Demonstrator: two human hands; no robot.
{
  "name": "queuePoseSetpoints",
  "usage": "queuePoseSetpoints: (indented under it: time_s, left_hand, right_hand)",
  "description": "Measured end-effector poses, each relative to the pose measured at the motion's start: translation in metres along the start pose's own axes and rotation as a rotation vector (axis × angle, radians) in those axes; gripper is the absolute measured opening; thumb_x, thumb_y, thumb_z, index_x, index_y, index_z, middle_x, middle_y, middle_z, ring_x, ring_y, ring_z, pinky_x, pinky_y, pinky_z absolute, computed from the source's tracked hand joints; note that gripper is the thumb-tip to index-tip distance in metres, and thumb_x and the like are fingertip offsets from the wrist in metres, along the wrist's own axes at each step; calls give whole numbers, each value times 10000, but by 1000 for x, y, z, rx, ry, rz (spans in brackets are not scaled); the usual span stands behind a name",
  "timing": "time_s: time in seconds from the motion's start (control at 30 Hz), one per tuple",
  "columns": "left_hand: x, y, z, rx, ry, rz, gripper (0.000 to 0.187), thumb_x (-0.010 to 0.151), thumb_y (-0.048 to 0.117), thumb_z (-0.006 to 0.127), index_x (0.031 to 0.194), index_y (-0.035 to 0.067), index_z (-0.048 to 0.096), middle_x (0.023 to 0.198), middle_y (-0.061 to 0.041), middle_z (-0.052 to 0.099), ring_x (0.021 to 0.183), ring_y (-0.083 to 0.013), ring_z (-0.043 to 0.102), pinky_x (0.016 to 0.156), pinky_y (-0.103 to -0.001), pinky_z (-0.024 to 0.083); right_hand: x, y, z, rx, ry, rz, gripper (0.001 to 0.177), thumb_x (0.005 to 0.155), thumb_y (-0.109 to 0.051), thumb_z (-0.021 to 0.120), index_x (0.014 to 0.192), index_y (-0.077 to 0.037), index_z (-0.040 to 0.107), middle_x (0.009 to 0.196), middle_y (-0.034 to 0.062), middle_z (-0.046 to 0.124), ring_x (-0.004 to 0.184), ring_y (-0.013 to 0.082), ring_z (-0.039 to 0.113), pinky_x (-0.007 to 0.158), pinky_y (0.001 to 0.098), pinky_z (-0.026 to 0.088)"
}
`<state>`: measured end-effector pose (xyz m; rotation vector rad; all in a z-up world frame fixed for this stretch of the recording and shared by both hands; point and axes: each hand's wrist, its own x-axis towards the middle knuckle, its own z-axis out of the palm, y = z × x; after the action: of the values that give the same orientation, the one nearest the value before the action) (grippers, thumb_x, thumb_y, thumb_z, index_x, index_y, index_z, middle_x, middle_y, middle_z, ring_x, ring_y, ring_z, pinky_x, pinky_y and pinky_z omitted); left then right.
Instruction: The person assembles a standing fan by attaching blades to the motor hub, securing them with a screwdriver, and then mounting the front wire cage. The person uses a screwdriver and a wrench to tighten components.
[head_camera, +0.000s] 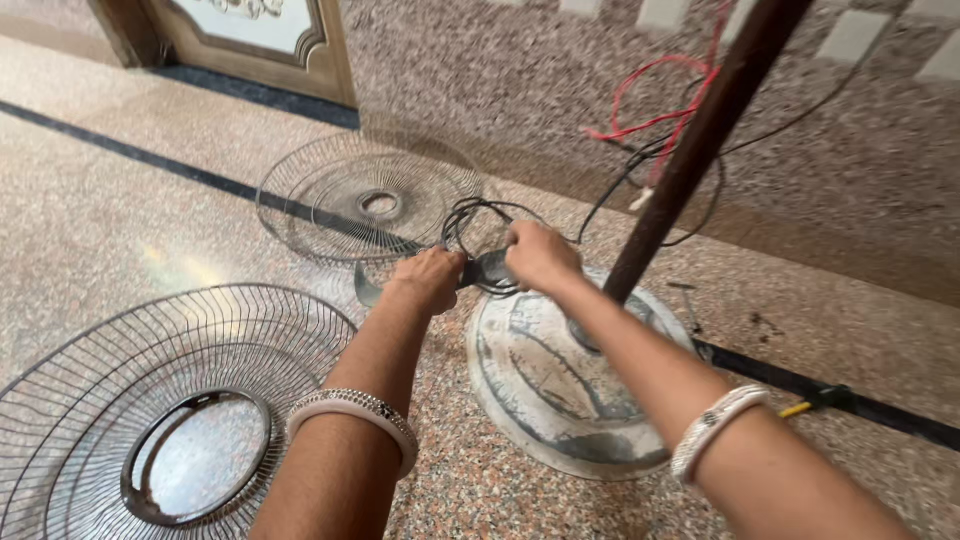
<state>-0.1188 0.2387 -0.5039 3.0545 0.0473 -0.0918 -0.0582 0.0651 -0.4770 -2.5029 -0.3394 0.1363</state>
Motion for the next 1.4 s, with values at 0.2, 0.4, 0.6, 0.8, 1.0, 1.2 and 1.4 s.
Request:
queuePoseSetpoints:
  time_s: [0.2,0.4,0.6,0.8,1.0,1.2,1.4]
  left_hand:
    - [-3,38,-51,12,208,63,399,860,25,691,1190,250,681,1281,-94,588,1210,-318,618,972,-600,476]
    - [-12,58,-135,-308,515,392,753,629,129,908,1295,156,558,1173,-152,694,1089,-401,643,859,-507,539]
    - [-25,97,-225,-401,768,586,771,610,129,945,1269,100,546,1083,-192,729,1037,-392,693,855,-482,551]
    - [-37,140,-306,-339,984,708,979,548,139,972,1371,57,449,1016,-213,697,975,-439,650,827,-509,522]
    - [-40,180,-364,-344,1117,701,678,628,180,937,1187,125,559,993,-70,753,1029,-302,696,936,-479,450]
    - [-14,222,-409,-305,1272,725,571,659,130,907,1168,122,649,997,-121,741,1061,-312,666,1014,-505,340]
    - [7,251,-458,-356,1019,898,436,689,17,829,1105,59,708,1013,-145,757,974,-313,746,930,-421,590]
  right_hand:
    - [-4,11,-97,285,-23,-174,173,856,-11,569,997,1,669,787,142,724,581,218,729,519,360,597]
    - [-32,30,-220,307,21,-386,138,971,-79,576,1041,12,653,774,117,710,584,165,689,549,303,553]
    - [-74,17,-305,39,478,-527,181,916,-152,694,1046,-27,710,818,110,753,774,216,722,716,397,553]
    - [-111,-9,-357,-188,862,-629,243,888,-126,684,1117,-46,677,1045,181,735,986,353,703,883,447,537]
    - [-136,-36,-399,-491,1080,-760,467,767,-177,763,1206,-55,663,1098,151,724,998,301,677,841,499,491]
    - [-133,-37,-429,-309,976,-482,412,929,-150,690,1337,-189,651,1226,70,696,1005,241,664,885,379,538]
    - [-118,-28,-464,-539,1179,-726,582,848,36,646,1412,-103,621,1288,121,668,1099,263,636,1002,467,418]
